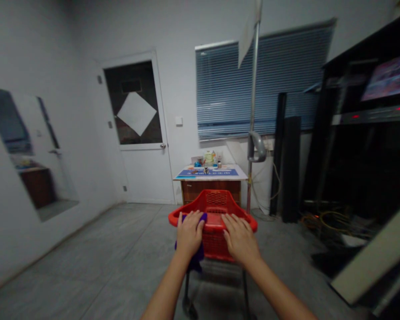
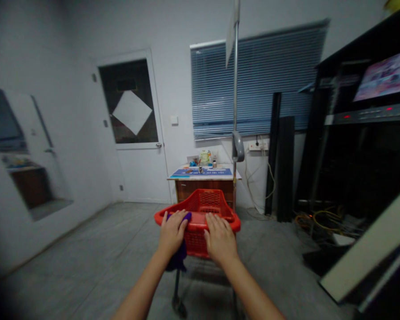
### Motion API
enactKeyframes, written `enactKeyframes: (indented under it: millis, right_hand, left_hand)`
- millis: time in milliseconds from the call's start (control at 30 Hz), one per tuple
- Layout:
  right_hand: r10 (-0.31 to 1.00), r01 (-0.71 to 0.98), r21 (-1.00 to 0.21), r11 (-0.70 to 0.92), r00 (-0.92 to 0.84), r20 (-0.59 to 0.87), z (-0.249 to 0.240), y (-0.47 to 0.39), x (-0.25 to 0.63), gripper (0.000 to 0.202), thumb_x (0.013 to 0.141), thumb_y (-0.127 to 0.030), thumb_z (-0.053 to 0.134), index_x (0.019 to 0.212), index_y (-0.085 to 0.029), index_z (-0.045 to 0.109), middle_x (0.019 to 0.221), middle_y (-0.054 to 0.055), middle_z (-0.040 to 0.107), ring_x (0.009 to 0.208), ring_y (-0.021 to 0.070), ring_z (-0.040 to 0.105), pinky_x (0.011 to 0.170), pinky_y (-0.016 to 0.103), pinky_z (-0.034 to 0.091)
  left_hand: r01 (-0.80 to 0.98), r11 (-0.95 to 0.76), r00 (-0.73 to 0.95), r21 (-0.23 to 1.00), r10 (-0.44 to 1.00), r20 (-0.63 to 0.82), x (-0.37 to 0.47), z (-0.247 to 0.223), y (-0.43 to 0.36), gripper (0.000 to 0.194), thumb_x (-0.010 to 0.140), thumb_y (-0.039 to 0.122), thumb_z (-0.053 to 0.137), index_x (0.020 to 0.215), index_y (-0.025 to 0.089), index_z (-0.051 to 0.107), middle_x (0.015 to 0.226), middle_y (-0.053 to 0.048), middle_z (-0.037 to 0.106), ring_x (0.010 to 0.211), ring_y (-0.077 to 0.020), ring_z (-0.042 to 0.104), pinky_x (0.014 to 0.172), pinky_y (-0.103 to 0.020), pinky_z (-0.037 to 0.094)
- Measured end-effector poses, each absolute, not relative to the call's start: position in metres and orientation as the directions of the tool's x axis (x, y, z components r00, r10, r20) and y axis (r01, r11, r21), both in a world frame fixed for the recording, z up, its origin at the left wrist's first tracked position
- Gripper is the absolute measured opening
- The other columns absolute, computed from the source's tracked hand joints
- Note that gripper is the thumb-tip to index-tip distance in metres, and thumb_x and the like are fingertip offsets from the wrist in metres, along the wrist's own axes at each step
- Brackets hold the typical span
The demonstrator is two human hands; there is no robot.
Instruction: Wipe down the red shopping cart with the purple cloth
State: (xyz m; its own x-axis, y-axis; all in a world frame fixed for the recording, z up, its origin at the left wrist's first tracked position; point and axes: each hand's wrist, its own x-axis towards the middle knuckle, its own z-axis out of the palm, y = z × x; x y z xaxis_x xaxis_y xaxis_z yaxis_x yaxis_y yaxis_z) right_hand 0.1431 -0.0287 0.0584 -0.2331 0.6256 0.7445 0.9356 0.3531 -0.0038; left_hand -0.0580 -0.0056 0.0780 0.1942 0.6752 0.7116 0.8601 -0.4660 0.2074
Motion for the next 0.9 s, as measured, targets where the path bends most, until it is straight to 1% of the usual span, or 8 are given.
enactKeyframes:
  millis: [67,167,267,367,500,633,733,900]
  right_hand:
    - [0.635,0.937,0.003,0.349,-0.239,0.735,0.061,-0.03,0.148,0.046,0.092,-0.023,0.043,0.137,-0.021,0.049,0.136,0.005,0.057,0.125,0.0224,0.049,0.106,0.04,0.031]
    - [0.64,0.93,0.011,0.368,-0.261,0.723,0.061,-0.031,0.153,0.047,0.091,-0.02,0.043,0.138,-0.022,0.049,0.137,0.004,0.056,0.123,0.0217,0.05,0.103,0.039,0.033]
    - [0.646,0.926,-0.02,0.378,-0.249,0.722,0.059,-0.03,0.153,0.046,0.091,-0.018,0.042,0.137,-0.021,0.049,0.136,0.004,0.057,0.122,0.0214,0.05,0.1,0.038,0.035]
    - [0.649,0.922,-0.045,0.385,-0.235,0.723,0.058,-0.03,0.151,0.046,0.091,-0.017,0.041,0.137,-0.02,0.05,0.137,0.004,0.057,0.123,0.0223,0.049,0.1,0.039,0.034]
    - [0.647,0.919,-0.038,0.391,-0.246,0.722,0.058,-0.03,0.152,0.048,0.091,-0.017,0.041,0.137,-0.02,0.049,0.137,0.005,0.056,0.123,0.0229,0.049,0.101,0.041,0.033]
    - [0.645,0.918,-0.022,0.396,-0.261,0.719,0.058,-0.03,0.155,0.048,0.09,-0.017,0.041,0.138,-0.02,0.048,0.138,0.005,0.055,0.124,0.0224,0.048,0.102,0.04,0.033]
    - [0.642,0.919,-0.024,0.392,-0.255,0.723,0.056,-0.03,0.155,0.048,0.09,-0.017,0.042,0.138,-0.02,0.049,0.137,0.005,0.056,0.125,0.0217,0.047,0.102,0.039,0.033]
    - [0.631,0.914,-0.061,0.4,-0.227,0.742,0.055,-0.028,0.151,0.045,0.091,-0.019,0.043,0.135,-0.019,0.051,0.135,0.004,0.058,0.121,0.0217,0.05,0.102,0.038,0.033]
  left_hand:
    - [0.855,-0.47,0.189,0.218,0.675,0.713,-0.059,0.076,-0.004,0.034,0.097,0.026,0.04,0.125,0.026,0.059,0.129,-0.005,0.063,0.123,-0.0244,0.055,0.114,-0.058,0.022]
    - [0.861,-0.455,0.166,0.229,0.676,0.718,-0.059,0.074,-0.004,0.033,0.097,0.026,0.04,0.125,0.026,0.06,0.129,-0.005,0.063,0.123,-0.025,0.054,0.114,-0.058,0.022]
    - [0.877,-0.426,0.145,0.224,0.677,0.722,-0.051,0.076,-0.006,0.033,0.097,0.027,0.041,0.123,0.026,0.062,0.128,-0.006,0.064,0.124,-0.0264,0.054,0.113,-0.059,0.023]
    - [0.876,-0.439,0.176,0.197,0.673,0.719,-0.036,0.082,-0.011,0.032,0.096,0.027,0.043,0.122,0.026,0.062,0.127,-0.005,0.064,0.125,-0.0278,0.053,0.113,-0.06,0.023]
    - [0.851,-0.49,0.24,0.188,0.681,0.692,-0.019,0.091,-0.017,0.03,0.095,0.027,0.047,0.121,0.027,0.063,0.127,-0.004,0.064,0.125,-0.0273,0.053,0.114,-0.06,0.022]
    - [0.844,-0.503,0.259,0.188,0.687,0.679,-0.026,0.092,-0.016,0.031,0.095,0.028,0.049,0.122,0.028,0.062,0.129,-0.003,0.063,0.126,-0.0266,0.052,0.114,-0.06,0.021]
    - [0.864,-0.466,0.226,0.191,0.697,0.68,-0.043,0.088,-0.013,0.031,0.096,0.028,0.047,0.123,0.028,0.061,0.13,-0.004,0.063,0.127,-0.0269,0.051,0.113,-0.06,0.022]
    - [0.898,-0.383,0.149,0.215,0.726,0.672,-0.055,0.085,-0.009,0.031,0.097,0.027,0.044,0.123,0.027,0.061,0.131,-0.004,0.062,0.127,-0.026,0.052,0.114,-0.059,0.023]
